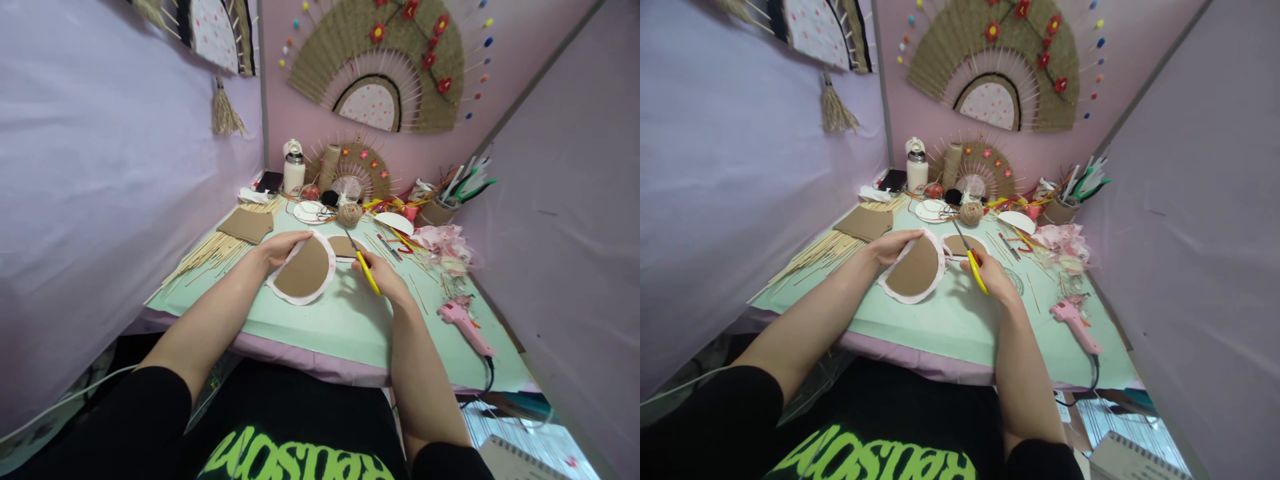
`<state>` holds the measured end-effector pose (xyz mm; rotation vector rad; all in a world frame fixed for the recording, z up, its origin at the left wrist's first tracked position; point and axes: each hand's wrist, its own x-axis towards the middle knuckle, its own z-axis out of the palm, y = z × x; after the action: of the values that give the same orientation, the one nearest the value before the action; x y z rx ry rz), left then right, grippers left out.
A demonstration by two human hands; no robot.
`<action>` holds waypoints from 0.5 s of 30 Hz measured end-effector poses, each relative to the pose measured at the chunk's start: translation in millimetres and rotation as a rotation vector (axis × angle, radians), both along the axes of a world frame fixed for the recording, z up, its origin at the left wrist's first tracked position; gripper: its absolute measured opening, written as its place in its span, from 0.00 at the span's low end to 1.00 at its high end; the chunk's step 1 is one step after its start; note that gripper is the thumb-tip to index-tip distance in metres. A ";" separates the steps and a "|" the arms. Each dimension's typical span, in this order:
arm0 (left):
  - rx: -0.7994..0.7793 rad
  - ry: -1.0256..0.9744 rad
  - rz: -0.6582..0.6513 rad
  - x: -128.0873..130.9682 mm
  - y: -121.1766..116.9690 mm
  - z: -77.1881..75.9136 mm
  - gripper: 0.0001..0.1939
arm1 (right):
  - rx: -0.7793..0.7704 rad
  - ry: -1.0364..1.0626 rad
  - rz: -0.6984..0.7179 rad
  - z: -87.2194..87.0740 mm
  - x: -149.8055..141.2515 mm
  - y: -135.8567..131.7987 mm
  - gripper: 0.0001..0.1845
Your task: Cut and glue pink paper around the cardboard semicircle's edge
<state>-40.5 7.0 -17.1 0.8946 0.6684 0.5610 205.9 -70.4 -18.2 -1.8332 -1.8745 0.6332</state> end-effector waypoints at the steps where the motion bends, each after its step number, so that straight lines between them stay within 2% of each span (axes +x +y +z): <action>1: -0.042 -0.043 -0.001 0.2 2.3 -0.9 0.12 | -0.007 -0.031 -0.026 -0.2 -0.8 0.3 0.22; 5: -0.189 -0.108 0.025 2.3 9.2 -3.9 0.18 | -0.066 -0.210 -0.208 -5.5 -2.2 2.1 0.26; 7: -0.214 -0.113 0.028 4.3 9.1 -4.7 0.20 | -0.097 -0.296 -0.269 -9.3 -2.4 3.1 0.28; 11: -0.082 -0.116 -0.052 10.4 0.6 -7.6 0.13 | -0.060 -0.328 -0.239 -13.4 -4.9 3.9 0.25; 15: 0.054 -0.061 -0.165 17.6 -9.8 -11.7 0.19 | 0.015 -0.339 -0.247 -14.0 -6.8 3.7 0.24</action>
<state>-22.9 -2.8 -28.8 0.9699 0.5206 0.4587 199.1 -66.7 -32.2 -2.2269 -1.7989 0.2326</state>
